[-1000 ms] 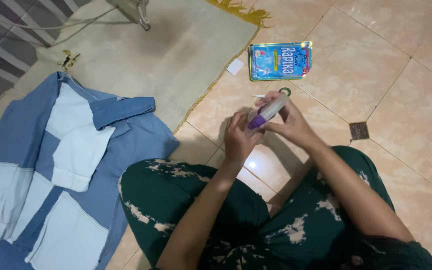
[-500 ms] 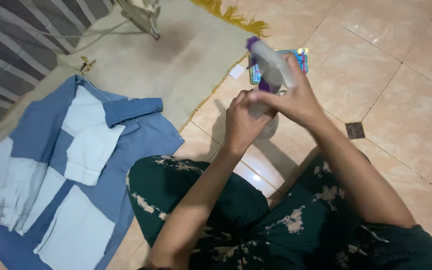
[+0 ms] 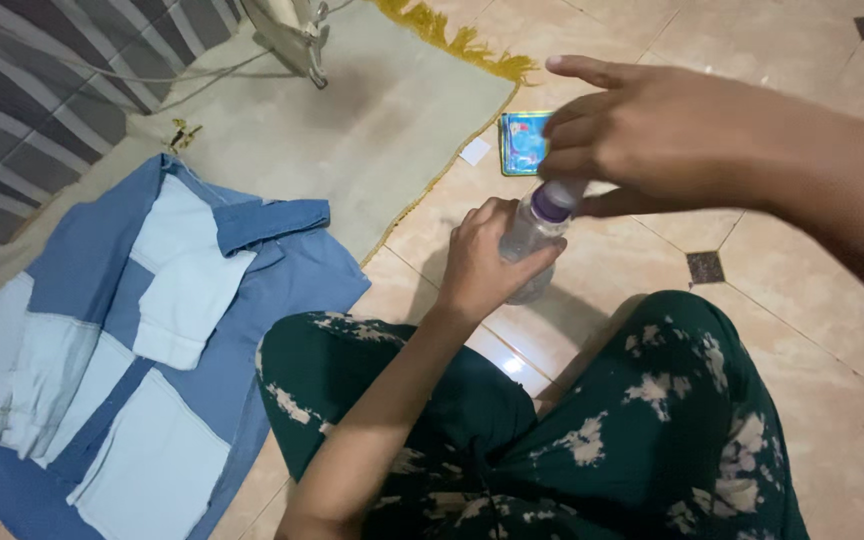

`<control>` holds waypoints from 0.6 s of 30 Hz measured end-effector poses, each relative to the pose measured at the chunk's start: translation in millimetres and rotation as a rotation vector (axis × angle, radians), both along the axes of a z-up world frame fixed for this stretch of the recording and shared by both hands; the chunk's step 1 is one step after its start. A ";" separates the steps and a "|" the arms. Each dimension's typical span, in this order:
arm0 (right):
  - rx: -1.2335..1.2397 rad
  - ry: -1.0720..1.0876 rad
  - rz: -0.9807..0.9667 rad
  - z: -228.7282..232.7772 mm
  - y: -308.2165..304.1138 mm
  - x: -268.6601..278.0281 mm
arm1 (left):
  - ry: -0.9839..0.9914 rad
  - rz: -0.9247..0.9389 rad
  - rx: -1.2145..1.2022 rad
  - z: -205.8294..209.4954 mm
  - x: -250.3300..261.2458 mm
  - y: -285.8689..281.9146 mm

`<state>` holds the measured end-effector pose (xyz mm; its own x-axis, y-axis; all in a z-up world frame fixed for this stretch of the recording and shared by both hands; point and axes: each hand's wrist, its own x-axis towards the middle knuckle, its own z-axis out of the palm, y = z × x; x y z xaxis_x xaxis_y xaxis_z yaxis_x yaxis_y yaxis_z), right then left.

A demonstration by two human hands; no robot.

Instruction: The person sits on the floor and uses scissors to cut a sachet of fabric softener, then pours the contents into a spray bottle. The person then closes the bottle and moves to a bed to place the sachet and scissors into a plastic bag.

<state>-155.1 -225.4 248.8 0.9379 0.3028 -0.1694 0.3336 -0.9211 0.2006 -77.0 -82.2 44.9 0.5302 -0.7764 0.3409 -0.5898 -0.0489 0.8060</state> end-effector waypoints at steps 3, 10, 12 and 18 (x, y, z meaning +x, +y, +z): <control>-0.204 0.495 -0.537 8.4 18.2 13.0 | -0.140 0.042 -0.020 -8.4 -2.3 -0.4; 0.531 -0.069 -0.118 -63.9 -9.4 16.5 | -0.148 0.170 0.072 -33.1 5.1 4.6; 0.625 -0.017 -0.110 -78.1 -9.2 17.6 | -0.143 0.186 0.127 -38.5 9.6 8.7; 0.315 0.395 -0.753 -112.2 -2.8 33.4 | -0.241 0.226 0.187 -53.5 15.4 19.3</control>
